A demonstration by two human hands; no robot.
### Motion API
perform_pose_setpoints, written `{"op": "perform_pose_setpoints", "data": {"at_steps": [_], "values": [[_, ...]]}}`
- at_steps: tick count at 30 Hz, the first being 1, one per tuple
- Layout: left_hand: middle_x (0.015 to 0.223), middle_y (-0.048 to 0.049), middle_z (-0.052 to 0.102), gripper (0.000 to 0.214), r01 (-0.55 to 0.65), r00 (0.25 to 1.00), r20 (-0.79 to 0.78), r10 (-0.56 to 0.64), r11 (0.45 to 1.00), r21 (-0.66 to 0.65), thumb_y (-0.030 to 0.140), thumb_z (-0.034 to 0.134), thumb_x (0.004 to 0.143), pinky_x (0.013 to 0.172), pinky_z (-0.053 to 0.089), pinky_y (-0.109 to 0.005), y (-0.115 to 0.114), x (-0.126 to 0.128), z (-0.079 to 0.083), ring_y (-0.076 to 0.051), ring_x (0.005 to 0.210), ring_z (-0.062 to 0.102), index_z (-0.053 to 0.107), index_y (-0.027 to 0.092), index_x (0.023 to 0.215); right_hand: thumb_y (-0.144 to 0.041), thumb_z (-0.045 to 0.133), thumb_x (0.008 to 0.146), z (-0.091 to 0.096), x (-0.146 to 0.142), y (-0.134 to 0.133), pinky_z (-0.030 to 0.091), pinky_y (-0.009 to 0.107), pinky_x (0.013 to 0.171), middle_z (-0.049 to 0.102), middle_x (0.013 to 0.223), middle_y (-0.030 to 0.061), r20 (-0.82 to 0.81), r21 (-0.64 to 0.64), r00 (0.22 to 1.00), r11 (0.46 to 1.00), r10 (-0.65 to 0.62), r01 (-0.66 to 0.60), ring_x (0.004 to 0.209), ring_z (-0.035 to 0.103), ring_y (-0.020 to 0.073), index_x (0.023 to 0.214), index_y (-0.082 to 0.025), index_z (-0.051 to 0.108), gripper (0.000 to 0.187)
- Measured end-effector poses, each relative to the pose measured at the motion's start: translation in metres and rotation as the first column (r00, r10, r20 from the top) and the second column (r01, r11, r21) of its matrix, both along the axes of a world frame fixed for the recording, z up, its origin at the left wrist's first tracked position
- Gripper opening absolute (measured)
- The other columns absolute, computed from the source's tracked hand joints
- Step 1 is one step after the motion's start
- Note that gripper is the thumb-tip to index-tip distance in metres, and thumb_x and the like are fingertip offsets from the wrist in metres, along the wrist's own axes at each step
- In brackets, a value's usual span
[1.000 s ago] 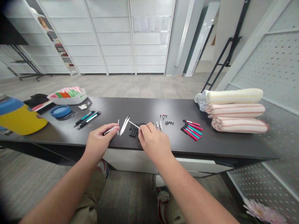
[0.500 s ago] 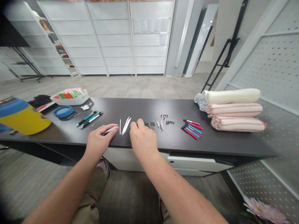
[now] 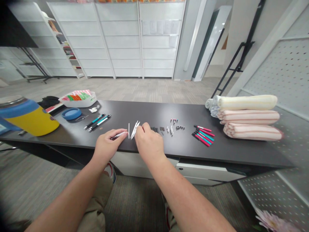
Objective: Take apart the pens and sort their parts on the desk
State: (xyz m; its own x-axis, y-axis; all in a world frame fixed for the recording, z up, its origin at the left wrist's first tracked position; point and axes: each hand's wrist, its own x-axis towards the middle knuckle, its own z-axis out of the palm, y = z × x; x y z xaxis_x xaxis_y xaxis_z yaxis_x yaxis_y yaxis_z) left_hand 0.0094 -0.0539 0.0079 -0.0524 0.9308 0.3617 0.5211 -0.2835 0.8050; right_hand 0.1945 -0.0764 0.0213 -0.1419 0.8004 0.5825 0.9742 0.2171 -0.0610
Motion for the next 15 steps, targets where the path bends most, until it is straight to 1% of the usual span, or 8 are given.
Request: {"op": "perform_pose_setpoints", "data": {"at_steps": [4,9,15], "values": [[0.097,-0.002,0.081,0.025,0.001,1.0,-0.003,-0.001,1.0,-0.007,0.045,0.073,0.088,0.079,0.056,-0.027,-0.0013,0.0004,0.002,-0.021,0.09,0.074,0.084,0.025,0.097,-0.032,0.044,0.107,0.0014,-0.0003,-0.0038,0.028,0.03,0.057,0.068,0.098,0.0022,-0.045,-0.01,0.999,1.0,0.006,-0.006,0.066,0.059,0.0136,0.094,-0.023,0.062,0.024],[0.099,-0.0028,0.081,0.024,0.011,1.0,0.006,-0.011,1.0,-0.013,0.044,0.072,0.089,0.08,0.057,-0.027,-0.0021,0.001,0.0027,-0.021,0.091,0.074,0.084,0.025,0.098,-0.027,0.049,0.102,0.0018,0.0038,-0.005,0.027,0.031,0.054,0.067,0.096,0.003,-0.039,-0.034,0.998,0.998,-0.046,0.045,0.064,0.058,0.0135,0.092,-0.021,0.061,0.017],[0.102,-0.0034,0.081,0.024,0.02,1.0,0.003,-0.02,1.0,-0.014,0.043,0.072,0.089,0.082,0.058,-0.028,-0.0006,0.0008,0.0002,-0.022,0.094,0.074,0.084,0.025,0.099,-0.028,0.046,0.103,-0.0015,0.0082,-0.0038,0.028,0.031,0.056,0.067,0.095,0.0029,-0.015,-0.006,0.999,0.999,-0.048,0.048,0.063,0.057,0.0134,0.092,-0.021,0.061,0.019]]}}
